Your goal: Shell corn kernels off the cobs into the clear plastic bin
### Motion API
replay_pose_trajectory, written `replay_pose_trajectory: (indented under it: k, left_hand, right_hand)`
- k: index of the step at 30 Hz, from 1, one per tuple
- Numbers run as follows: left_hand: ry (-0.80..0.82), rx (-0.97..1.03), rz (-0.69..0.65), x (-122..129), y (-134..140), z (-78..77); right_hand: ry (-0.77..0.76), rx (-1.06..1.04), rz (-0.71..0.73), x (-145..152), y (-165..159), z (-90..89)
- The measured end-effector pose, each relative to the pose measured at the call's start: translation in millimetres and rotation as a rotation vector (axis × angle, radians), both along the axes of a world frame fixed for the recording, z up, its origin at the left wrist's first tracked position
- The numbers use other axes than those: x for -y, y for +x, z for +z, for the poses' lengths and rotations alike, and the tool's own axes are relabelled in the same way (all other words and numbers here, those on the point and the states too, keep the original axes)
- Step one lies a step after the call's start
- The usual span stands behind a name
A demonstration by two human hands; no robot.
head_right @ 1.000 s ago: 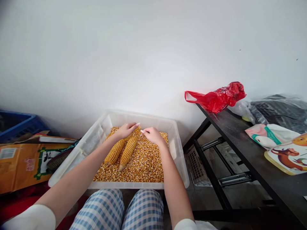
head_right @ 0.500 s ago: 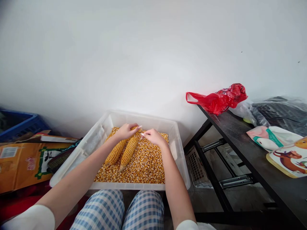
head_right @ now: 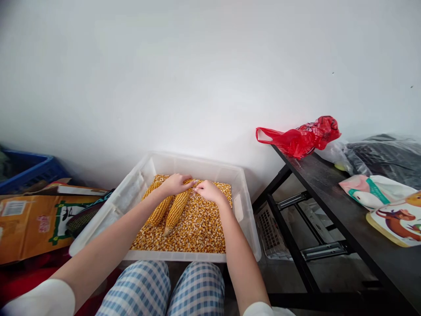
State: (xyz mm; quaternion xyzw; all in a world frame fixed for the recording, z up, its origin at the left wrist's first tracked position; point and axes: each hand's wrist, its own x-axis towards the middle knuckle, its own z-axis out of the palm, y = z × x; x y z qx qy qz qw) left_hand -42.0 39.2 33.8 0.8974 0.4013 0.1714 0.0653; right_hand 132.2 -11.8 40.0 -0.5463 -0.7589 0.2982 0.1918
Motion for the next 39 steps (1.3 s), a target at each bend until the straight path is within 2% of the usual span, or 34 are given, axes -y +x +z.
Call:
replay_pose_trajectory:
  k: [5, 8, 10, 13, 15, 19, 22, 25, 30, 35, 37, 39]
  left_hand:
    - [0.002, 0.016, -0.108, 2, -1, 2.5]
    - [-0.002, 0.037, -0.131, 5, 1, 4.9]
    - [-0.011, 0.066, -0.121, 9, 5, 7.0]
    - [-0.01, 0.162, -0.048, 13, 12, 9.9]
    - [-0.03, 0.241, 0.003, 13, 14, 9.9]
    - [-0.15, 0.404, 0.062, 3, 9, 4.7]
    - [-0.239, 0.491, 0.111, -7, 5, -0.9]
    - [-0.296, 0.528, 0.127, -13, 3, -6.7]
    - [-0.29, 0.495, 0.148, -14, 2, -12.4]
    - [-0.229, 0.537, 0.218, -14, 2, -6.3]
    - [-0.226, 0.546, 0.237, -15, 1, -4.9]
    - [-0.237, 0.548, 0.255, -17, -1, -5.9]
  right_hand:
    - [-0.289, -0.186, 0.079, -4, 22, -2.7]
    - [-0.373, -0.25, 0.127, -4, 26, -1.5]
    - [-0.425, -0.22, 0.193, -3, 21, 0.5]
    - [-0.484, -0.041, 0.305, -1, 11, 3.6]
    - [-0.452, -0.005, 0.303, 1, 7, 5.4]
    - [-0.299, -0.233, 0.101, 1, 9, 7.0]
    - [-0.116, -0.347, -0.07, -2, 9, 5.1]
    - [0.063, -0.325, -0.15, -6, 4, 2.7]
    - [0.082, -0.152, -0.072, -8, -6, -5.5]
    - [-0.034, 0.12, 0.172, -4, -34, -25.5]
    - [-0.004, 0.122, 0.151, -4, -38, -26.1]
    - [0.053, 0.085, 0.071, -5, -34, -20.1]
